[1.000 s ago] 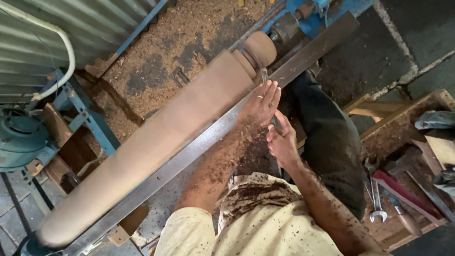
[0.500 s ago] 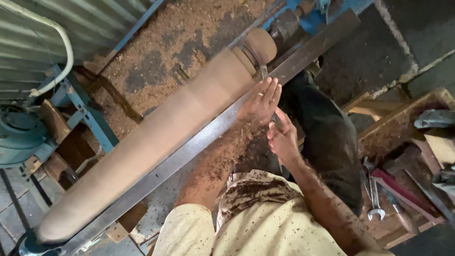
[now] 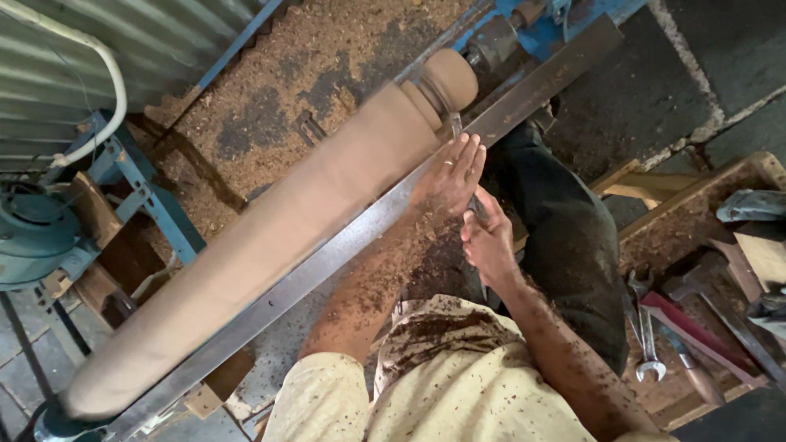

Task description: The person shapes a rotating wooden cylinder on a lathe using a chisel and a gouge, then smooths the surface with sandpaper. The person holds the tools against the spinning wood to carve grooves and contours, then switches to sanding the finished shape.

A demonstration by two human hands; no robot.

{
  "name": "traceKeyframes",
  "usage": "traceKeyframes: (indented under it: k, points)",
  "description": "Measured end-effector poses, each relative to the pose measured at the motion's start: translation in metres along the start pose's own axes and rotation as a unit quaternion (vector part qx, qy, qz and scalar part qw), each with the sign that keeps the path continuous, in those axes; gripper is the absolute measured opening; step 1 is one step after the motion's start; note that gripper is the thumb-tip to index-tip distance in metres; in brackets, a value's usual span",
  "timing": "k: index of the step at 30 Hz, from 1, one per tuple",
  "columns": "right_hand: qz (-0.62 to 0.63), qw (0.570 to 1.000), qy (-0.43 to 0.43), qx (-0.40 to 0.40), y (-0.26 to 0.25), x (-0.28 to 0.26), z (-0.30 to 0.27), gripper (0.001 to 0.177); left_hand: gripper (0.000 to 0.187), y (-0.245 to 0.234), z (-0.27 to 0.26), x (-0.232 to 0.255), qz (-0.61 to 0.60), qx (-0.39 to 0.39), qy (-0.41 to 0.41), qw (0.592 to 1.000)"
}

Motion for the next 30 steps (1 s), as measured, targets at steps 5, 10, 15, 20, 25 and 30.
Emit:
traceKeyframes:
  k: [5,10,15,20,25,30]
  points:
    - [0.004,1.0,-0.009,0.002,0.0011,-0.0007,0.0004,0.053,0.054,-0.0023,0.002,-0.0003,0.012,-0.007,-0.006,1.0]
    - [0.008,1.0,-0.018,-0.012,0.0023,-0.0038,-0.0019,0.053,0.054,-0.0046,0.0027,-0.0006,0.011,-0.006,0.0,1.0]
    - [-0.014,1.0,-0.003,-0.001,0.0022,-0.0053,-0.0045,0.054,0.054,-0.0048,0.0012,0.0011,0.01,0.001,0.003,1.0]
    - [-0.006,1.0,-0.022,-0.007,0.0009,-0.0024,-0.0004,0.054,0.055,-0.0033,0.0013,-0.0003,0.002,0.008,-0.002,1.0]
    - [-0.012,0.999,-0.045,-0.015,-0.0038,0.0003,0.0033,0.054,0.054,-0.0042,0.0051,0.0001,0.015,0.012,0.003,1.0]
    - [-0.023,0.999,-0.036,-0.001,-0.0068,-0.001,0.0023,0.053,0.055,-0.0063,0.0057,0.0051,0.015,0.002,-0.01,1.0]
Point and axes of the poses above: each hand's wrist, its own z-axis towards the middle knuckle, its own y-axis out of the palm, x = y × z, the point moved 4 cm from there along z, towards the middle knuckle, and after that the axes turned 4 degrees about -x, right-handed, at the moved point
